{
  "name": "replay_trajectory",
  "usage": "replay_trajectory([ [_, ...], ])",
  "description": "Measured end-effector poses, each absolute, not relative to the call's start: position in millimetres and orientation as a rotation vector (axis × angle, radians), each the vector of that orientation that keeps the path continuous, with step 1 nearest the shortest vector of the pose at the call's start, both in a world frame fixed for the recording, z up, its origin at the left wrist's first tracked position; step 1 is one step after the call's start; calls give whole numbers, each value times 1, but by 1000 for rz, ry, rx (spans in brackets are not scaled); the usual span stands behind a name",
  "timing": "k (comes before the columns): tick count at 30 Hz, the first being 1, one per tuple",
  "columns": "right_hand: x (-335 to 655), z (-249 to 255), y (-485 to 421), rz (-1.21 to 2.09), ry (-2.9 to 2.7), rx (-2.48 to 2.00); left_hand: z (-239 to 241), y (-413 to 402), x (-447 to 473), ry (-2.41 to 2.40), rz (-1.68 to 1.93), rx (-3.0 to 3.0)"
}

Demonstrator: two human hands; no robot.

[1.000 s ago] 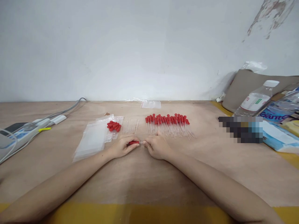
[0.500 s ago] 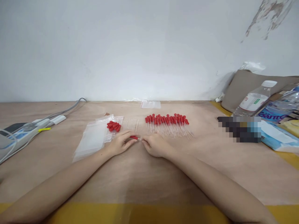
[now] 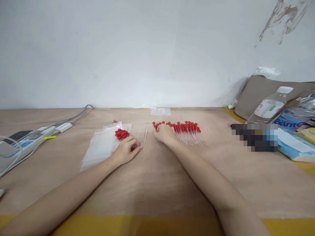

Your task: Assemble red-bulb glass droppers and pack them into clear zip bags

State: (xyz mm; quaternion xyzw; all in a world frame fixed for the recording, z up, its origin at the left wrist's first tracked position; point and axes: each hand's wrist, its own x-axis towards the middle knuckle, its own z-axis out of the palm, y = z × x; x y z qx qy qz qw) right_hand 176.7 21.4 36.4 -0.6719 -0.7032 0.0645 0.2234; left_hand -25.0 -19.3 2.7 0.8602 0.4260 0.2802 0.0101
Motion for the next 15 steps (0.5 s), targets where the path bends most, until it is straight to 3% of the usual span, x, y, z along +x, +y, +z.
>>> replay_trajectory([
  [11, 151, 27, 25, -69, -2144, -1945, 30, -9, -41, 1968, 912, 2834],
  [15, 139, 34, 24, -2, -2149, -1950, 35, -3, -49, 2031, 789, 2770],
])
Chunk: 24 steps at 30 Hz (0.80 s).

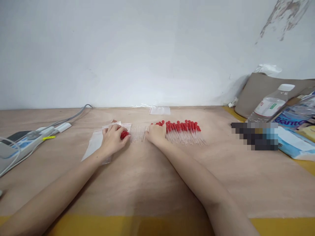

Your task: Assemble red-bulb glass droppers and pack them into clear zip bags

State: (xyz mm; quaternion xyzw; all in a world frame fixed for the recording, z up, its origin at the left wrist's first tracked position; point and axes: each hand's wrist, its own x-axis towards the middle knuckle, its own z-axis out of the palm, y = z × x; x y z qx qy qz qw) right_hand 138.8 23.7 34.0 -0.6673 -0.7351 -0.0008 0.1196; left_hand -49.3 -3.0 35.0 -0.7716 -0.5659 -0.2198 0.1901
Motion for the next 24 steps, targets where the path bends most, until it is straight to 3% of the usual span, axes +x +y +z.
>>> replay_trajectory([
  [17, 113, 38, 41, 303, -2089, -2101, 27, 10, -62, -1533, -234, -2139],
  [24, 140, 40, 21, 278, -2038, -1976, 32, 4, -56, -1562, -263, -2067],
])
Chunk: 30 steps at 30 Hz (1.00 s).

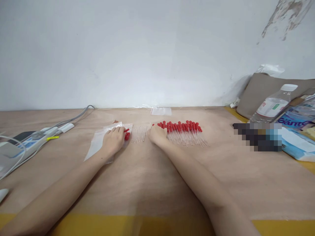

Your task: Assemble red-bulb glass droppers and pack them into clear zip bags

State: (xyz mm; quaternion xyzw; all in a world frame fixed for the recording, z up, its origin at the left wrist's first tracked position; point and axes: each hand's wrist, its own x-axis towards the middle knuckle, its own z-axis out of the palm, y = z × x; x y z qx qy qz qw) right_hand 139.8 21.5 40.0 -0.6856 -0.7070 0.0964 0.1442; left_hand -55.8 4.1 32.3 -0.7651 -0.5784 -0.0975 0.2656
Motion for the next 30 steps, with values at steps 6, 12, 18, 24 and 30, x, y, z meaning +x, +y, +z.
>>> replay_trajectory([
  [6, 180, 30, -6, 170, -2092, -1548, 27, -12, -38, -1351, -552, -2338],
  [12, 218, 4, -25, 47, -2016, -1213, 6, -35, -7, -1193, -886, -2809],
  [18, 217, -4, -34, 71, -1920, -1095, 5, -31, -3, -1370, -1053, -2967],
  [24, 214, -4, -41, 103, -2125, -1130, 7, -29, -3, -1532, -1173, -3051],
  [30, 215, -7, -43, 51, -2223, -1054, 9, -30, -2, -1534, -1186, -3068],
])
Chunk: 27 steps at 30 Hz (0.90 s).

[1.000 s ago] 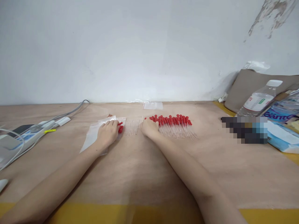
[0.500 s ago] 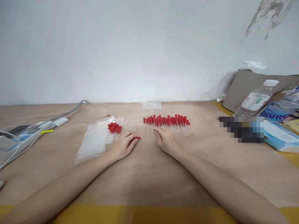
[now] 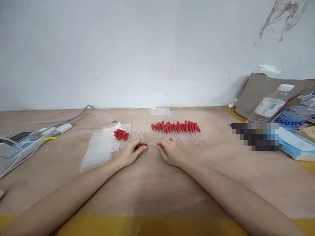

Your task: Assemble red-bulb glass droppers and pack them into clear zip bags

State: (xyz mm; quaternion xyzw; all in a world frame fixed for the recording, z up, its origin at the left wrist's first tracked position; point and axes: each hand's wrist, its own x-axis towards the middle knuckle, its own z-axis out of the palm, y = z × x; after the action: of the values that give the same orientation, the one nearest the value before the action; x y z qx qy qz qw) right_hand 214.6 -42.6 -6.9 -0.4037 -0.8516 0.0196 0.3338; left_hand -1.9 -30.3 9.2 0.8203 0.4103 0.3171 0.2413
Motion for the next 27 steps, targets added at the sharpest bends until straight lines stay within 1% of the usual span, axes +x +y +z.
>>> replay_trajectory([
  [9, 216, -3, -43, 51, -2353, -974, 11, -32, -5, 1086, 855, 2229],
  [16, 218, -5, -38, 93, -2350, -912, 11, -33, -6, 969, 767, 2244],
  [27, 216, 4, -44, -104, -2396, -982, 7, -33, -8, 1007, 739, 2321],
])
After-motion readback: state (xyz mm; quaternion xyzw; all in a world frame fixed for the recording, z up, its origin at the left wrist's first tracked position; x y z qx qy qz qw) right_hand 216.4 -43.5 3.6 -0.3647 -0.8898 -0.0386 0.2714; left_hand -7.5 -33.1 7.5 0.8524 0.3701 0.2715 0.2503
